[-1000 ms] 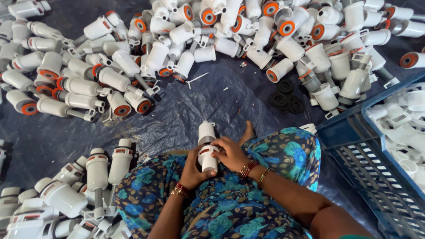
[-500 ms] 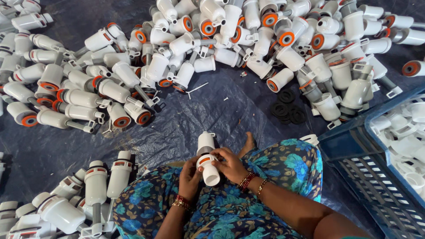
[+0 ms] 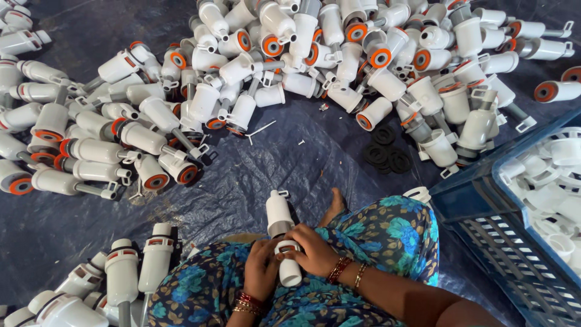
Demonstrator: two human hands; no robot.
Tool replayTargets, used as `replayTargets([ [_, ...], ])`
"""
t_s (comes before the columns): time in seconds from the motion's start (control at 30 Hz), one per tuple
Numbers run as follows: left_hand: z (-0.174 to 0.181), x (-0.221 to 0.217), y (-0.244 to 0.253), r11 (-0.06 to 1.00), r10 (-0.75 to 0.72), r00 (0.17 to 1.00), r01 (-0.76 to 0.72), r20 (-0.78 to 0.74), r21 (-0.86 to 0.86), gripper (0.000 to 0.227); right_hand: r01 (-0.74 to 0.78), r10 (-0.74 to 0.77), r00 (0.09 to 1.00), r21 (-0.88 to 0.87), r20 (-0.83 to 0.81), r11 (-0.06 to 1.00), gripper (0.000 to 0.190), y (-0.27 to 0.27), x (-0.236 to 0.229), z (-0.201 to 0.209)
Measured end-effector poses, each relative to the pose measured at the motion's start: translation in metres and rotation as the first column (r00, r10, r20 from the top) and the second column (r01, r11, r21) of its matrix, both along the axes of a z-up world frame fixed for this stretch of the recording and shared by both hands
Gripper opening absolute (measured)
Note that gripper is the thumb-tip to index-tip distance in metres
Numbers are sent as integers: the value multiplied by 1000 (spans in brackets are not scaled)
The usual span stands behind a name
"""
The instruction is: The person sits on the floor and assembles white cylindrical plastic parts with orange rings. They pick up a part, insert a black rubber ring, and then screw on a white cap. The person repeats this process with multiple parts, placing the finished assemblies into a blue crate.
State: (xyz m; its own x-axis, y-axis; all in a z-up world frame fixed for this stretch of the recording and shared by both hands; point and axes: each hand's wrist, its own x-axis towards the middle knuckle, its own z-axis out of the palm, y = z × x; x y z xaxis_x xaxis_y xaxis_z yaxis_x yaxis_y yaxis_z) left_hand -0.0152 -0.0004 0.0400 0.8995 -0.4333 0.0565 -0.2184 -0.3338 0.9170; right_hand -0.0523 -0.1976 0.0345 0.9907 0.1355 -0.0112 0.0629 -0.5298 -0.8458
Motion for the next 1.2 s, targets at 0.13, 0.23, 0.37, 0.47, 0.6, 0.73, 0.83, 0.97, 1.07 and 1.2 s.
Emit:
replayTargets([
  [0.13,-1,-4,-2,994,11,998,-5,-57,113,35,2,-2,1000,-55,2,999,35,3,-7,-9],
  [0.23,-9,-7,-2,997,-5,1000,4,17,74,35,6,-7,1000,-85,-8,996,36,5,-11,-17],
  [0.37,-27,-11,0,999,-10,999,8,39,40,31,25,-24,1000,-100,7,995,38,7,-14,-28],
  [0.47,-39,-11,1,997,-18,1000,19,-5,74,31,36,-44,996,-104,-76,994,42,6,-15,-31],
  [0.6,-52,-14,1,998,-28,991,36,-133,57,28,20,-23,964,-14,-266,1000,48,6,-15,-30],
  [0.73,-68,-8,0,999,8,998,-11,-58,-45,21,20,-26,975,-29,-219,999,49,8,-6,-29],
  [0.83,-78,-1,1,999,6,996,-9,-85,-31,23,7,-23,969,-65,-245,998,50,9,-1,-28],
  [0.97,-84,-2,8,996,-86,993,86,-81,-3,29,23,-18,863,3,-504,1000,54,8,-6,-28],
  [1.07,-80,5,9,947,-124,913,-7,-388,-321,38,86,-85,996,20,-25,996,43,6,-5,-26],
  [1.2,-75,9,18,801,-184,819,-196,-544,-566,50,63,-87,994,285,73,957,48,7,-4,-27],
])
